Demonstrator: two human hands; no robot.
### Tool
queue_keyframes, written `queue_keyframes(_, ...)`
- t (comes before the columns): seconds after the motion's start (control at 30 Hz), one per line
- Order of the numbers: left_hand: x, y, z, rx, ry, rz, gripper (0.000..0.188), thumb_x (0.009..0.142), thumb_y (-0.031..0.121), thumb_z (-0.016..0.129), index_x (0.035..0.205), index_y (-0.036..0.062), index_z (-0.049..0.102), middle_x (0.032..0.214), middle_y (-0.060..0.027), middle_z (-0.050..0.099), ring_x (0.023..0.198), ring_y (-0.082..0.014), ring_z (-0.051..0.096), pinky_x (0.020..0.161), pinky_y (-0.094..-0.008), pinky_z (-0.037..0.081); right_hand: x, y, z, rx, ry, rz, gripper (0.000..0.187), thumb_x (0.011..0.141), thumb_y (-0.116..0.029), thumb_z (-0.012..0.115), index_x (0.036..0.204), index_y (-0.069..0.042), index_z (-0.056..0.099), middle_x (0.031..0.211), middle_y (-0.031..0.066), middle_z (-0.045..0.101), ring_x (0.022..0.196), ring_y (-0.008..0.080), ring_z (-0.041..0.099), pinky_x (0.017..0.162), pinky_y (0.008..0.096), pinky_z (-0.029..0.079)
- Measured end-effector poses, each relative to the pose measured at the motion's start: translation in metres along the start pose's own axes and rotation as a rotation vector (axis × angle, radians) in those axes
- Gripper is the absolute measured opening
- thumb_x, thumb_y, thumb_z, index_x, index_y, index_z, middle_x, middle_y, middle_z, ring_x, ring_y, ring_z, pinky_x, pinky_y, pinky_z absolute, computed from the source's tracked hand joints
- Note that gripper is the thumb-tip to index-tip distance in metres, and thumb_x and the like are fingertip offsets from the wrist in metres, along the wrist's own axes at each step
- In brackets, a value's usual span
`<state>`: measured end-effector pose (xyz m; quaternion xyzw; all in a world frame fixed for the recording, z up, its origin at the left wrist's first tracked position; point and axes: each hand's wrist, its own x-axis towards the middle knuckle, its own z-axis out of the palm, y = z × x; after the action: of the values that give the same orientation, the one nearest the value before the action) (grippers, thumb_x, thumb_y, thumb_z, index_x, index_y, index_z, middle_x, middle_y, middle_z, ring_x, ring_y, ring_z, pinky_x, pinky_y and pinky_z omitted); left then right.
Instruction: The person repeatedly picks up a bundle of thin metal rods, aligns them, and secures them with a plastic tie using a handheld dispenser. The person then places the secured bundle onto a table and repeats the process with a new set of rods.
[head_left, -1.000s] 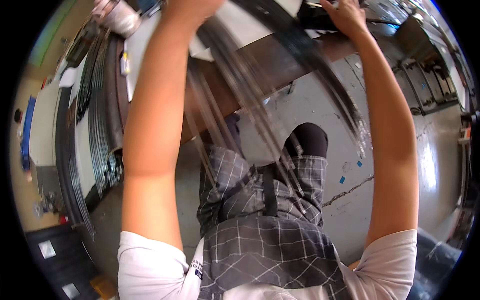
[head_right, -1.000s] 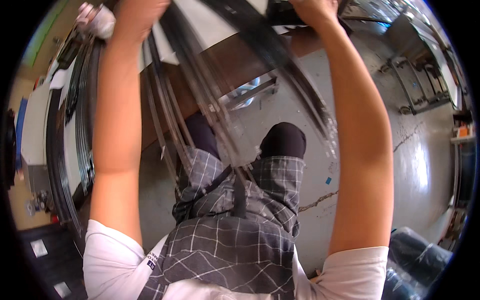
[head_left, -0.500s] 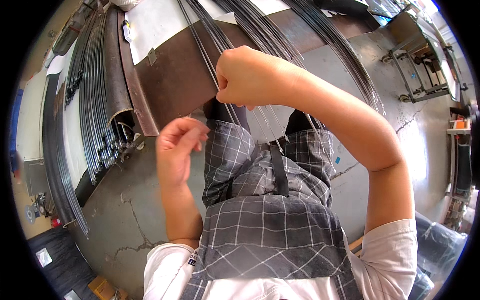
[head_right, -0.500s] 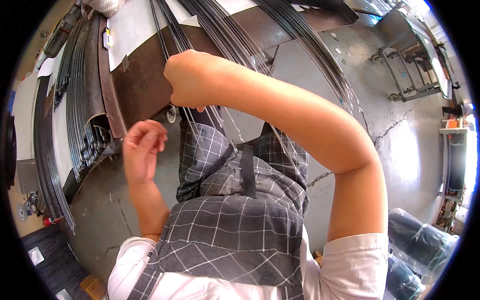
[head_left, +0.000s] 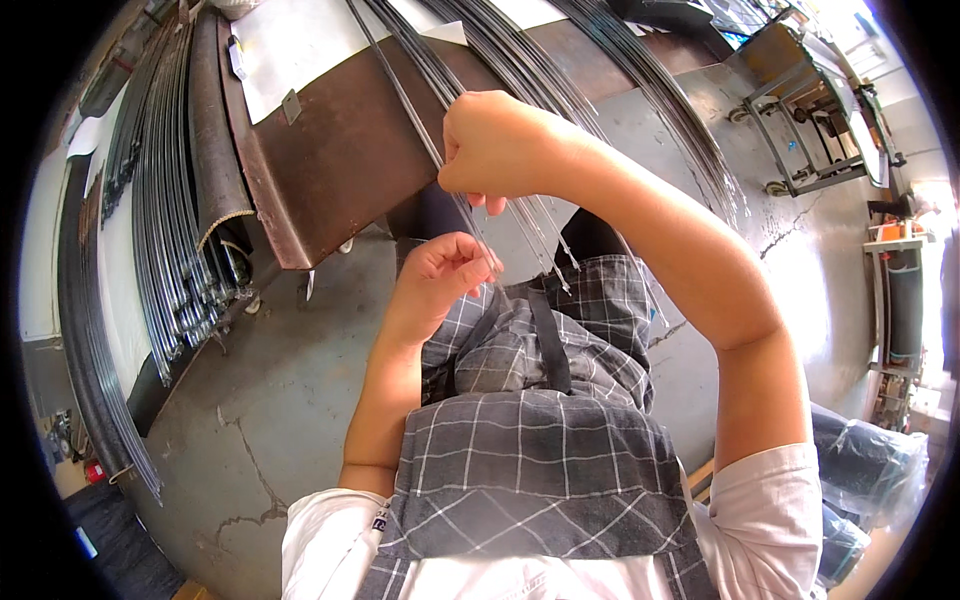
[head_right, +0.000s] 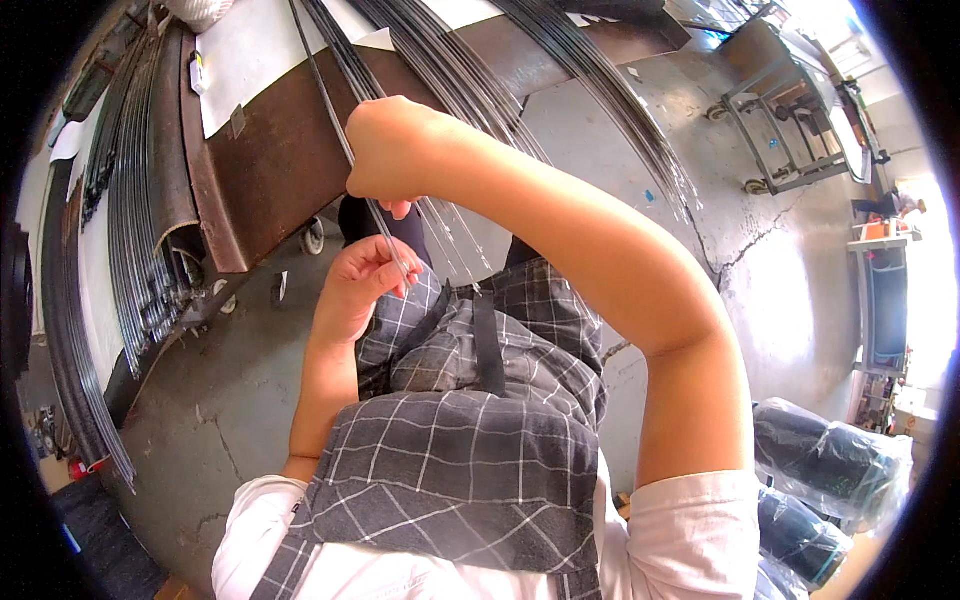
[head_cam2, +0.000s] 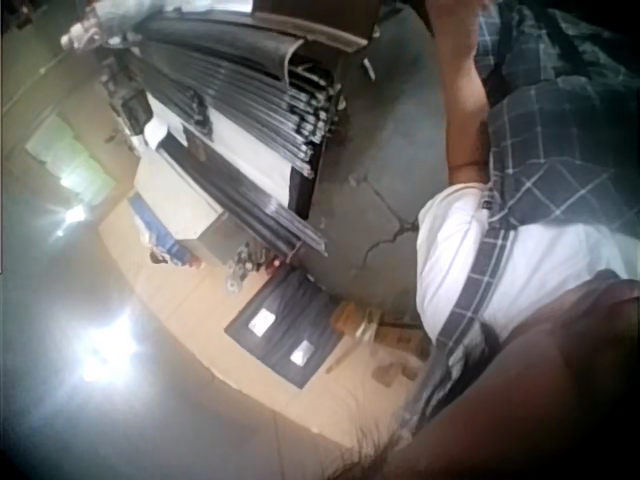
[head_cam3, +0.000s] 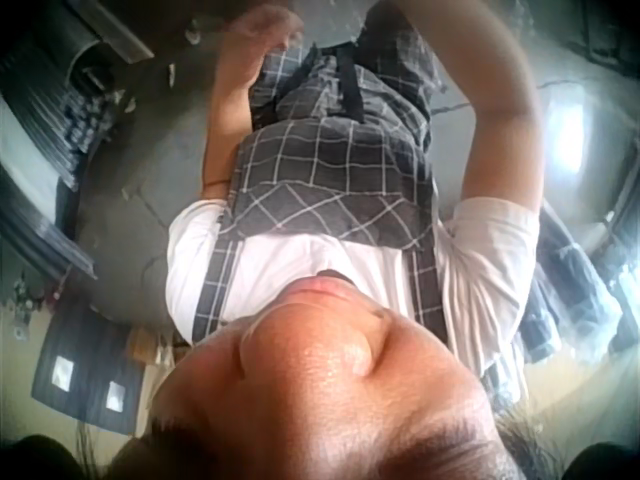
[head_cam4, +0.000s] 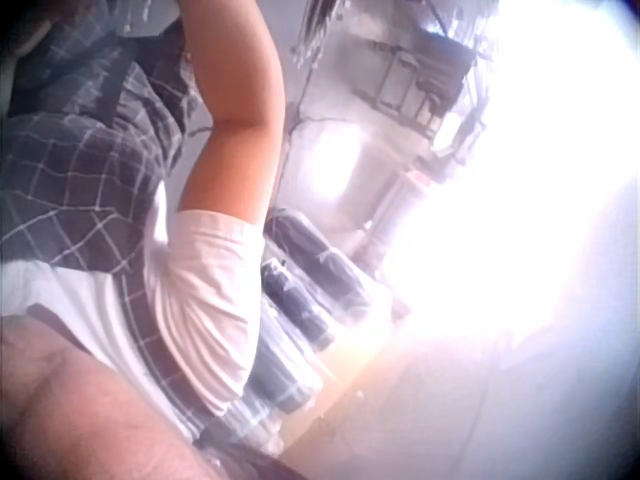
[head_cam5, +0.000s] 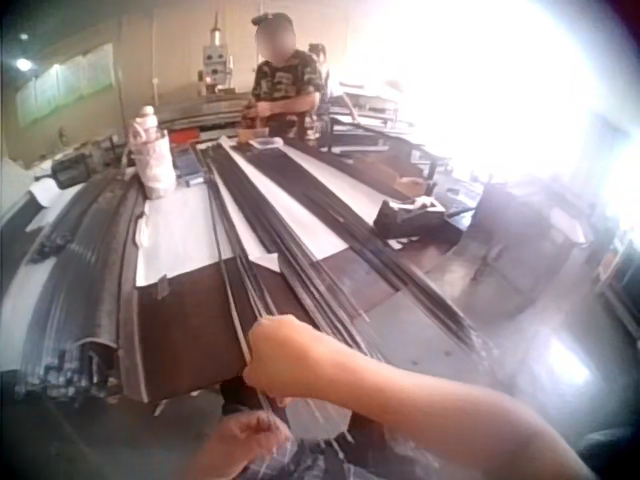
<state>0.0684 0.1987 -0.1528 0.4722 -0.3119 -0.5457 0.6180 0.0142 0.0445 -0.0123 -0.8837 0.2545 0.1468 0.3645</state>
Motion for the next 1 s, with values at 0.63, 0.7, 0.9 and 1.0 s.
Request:
queue_keyframes(0.63,-0.010,0.070,0.018,0.045,-0.101,-0.083,0.018,0.086,0.022,0.059,0.084,0.0045,0.058,0.078,-0.0014,0.060,0.067,-0.0076,0.057,0.046,-0.0196,0.042,-0.006,0.020,-0.002,0.522,-0.013,-0.045,0.014,0.073,-0.012,0.058,0.076,0.001,0.059,0.062,0.0076,0.061,0.052,0.0116,0.059,0.048,0.0213,0.046)
queue_keyframes(0.7,-0.009,0.071,0.018,0.058,-0.102,-0.090,0.018,0.086,0.023,0.059,0.084,0.0046,0.057,0.077,-0.0013,0.059,0.068,-0.0077,0.057,0.046,-0.0195,0.042,-0.006,0.021,-0.002,0.523,-0.019,-0.048,0.013,0.073,-0.012,0.058,0.076,0.001,0.059,0.062,0.0075,0.061,0.052,0.0115,0.059,0.048,0.0215,0.046)
queue_keyframes(0.9,-0.005,0.074,0.017,0.089,-0.129,-0.121,0.019,0.086,0.022,0.059,0.083,0.0037,0.056,0.077,-0.0022,0.058,0.067,-0.0084,0.057,0.045,-0.0192,0.043,-0.005,0.025,-0.001,0.527,-0.022,-0.051,0.014,0.074,-0.013,0.058,0.075,0.001,0.059,0.063,0.0067,0.060,0.053,0.0112,0.058,0.048,0.0215,0.046)
queue_keyframes(1.0,-0.002,0.072,0.015,0.094,-0.148,-0.129,0.018,0.086,0.019,0.058,0.081,0.0026,0.054,0.078,-0.0036,0.056,0.065,-0.0094,0.057,0.043,-0.0184,0.044,-0.003,0.026,-0.001,0.492,-0.021,-0.047,0.014,0.074,-0.013,0.057,0.075,0.000,0.059,0.063,0.0064,0.060,0.053,0.0111,0.058,0.048,0.0215,0.046)
